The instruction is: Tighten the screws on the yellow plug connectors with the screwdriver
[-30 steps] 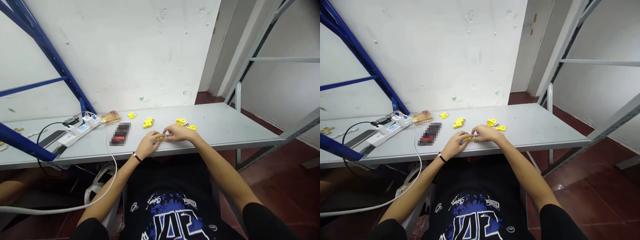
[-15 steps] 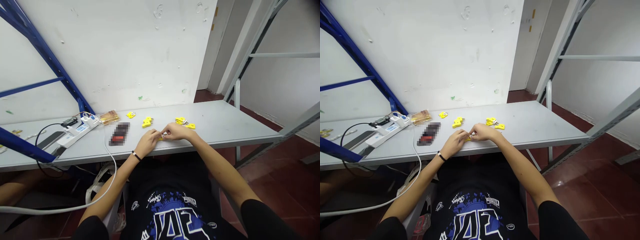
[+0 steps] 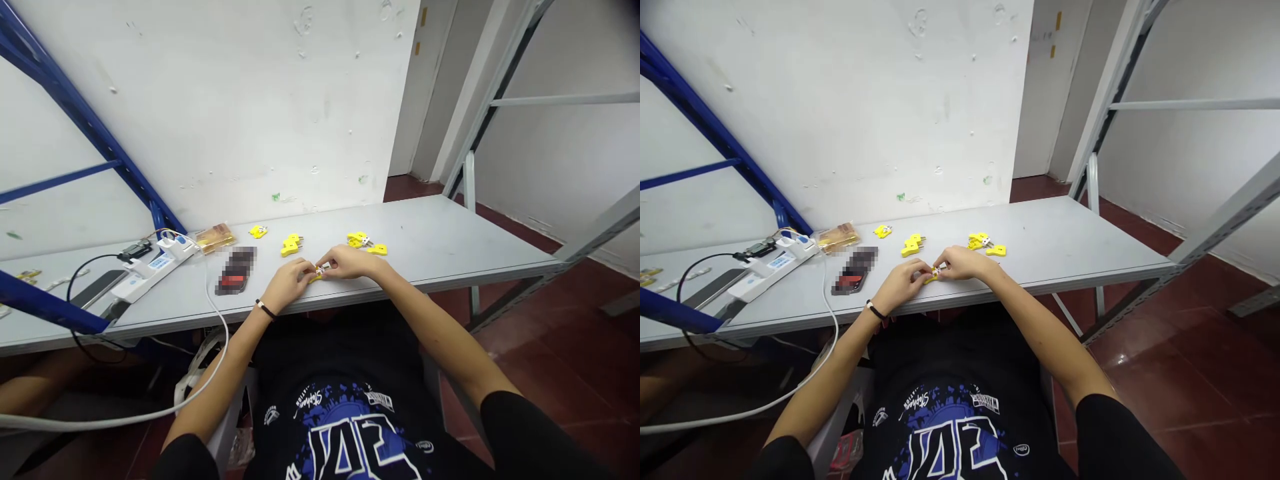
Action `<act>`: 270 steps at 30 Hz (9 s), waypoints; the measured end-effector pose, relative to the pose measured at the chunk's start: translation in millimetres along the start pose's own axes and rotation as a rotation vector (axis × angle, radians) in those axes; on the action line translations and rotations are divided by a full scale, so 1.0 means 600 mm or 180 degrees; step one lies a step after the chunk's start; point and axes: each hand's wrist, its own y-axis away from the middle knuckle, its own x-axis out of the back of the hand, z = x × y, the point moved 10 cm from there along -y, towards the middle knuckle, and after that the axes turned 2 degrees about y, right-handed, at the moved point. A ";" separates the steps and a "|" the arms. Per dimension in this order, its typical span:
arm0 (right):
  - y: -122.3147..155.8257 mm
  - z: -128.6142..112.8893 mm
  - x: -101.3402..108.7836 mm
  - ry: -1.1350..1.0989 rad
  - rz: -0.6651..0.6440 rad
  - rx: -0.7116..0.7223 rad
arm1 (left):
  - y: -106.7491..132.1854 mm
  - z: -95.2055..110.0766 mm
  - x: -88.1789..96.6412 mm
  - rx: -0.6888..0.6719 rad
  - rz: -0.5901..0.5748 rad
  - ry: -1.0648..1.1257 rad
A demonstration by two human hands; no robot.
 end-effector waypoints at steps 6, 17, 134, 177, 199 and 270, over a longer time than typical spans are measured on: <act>0.000 0.001 0.000 0.0003 0.0010 -0.0012 | -0.015 -0.011 -0.001 0.0126 -0.0030 -0.0137; 0.002 -0.010 -0.001 -0.0016 -0.0047 0.0021 | -0.041 -0.026 -0.006 0.0478 -0.0590 -0.0075; 0.017 -0.003 0.019 0.0709 0.0256 0.0011 | -0.032 -0.040 -0.057 0.0253 -0.0038 -0.0193; 0.096 0.163 0.098 -0.0407 0.0079 -0.1319 | -0.026 -0.012 -0.030 0.0150 0.0125 0.0215; 0.088 0.145 0.079 -0.0428 -0.0129 -0.1011 | -0.025 -0.013 -0.035 0.0061 0.0137 0.0151; 0.088 0.179 0.075 -0.1037 -0.0019 -0.1041 | -0.033 0.006 -0.047 -0.0072 0.0102 0.0106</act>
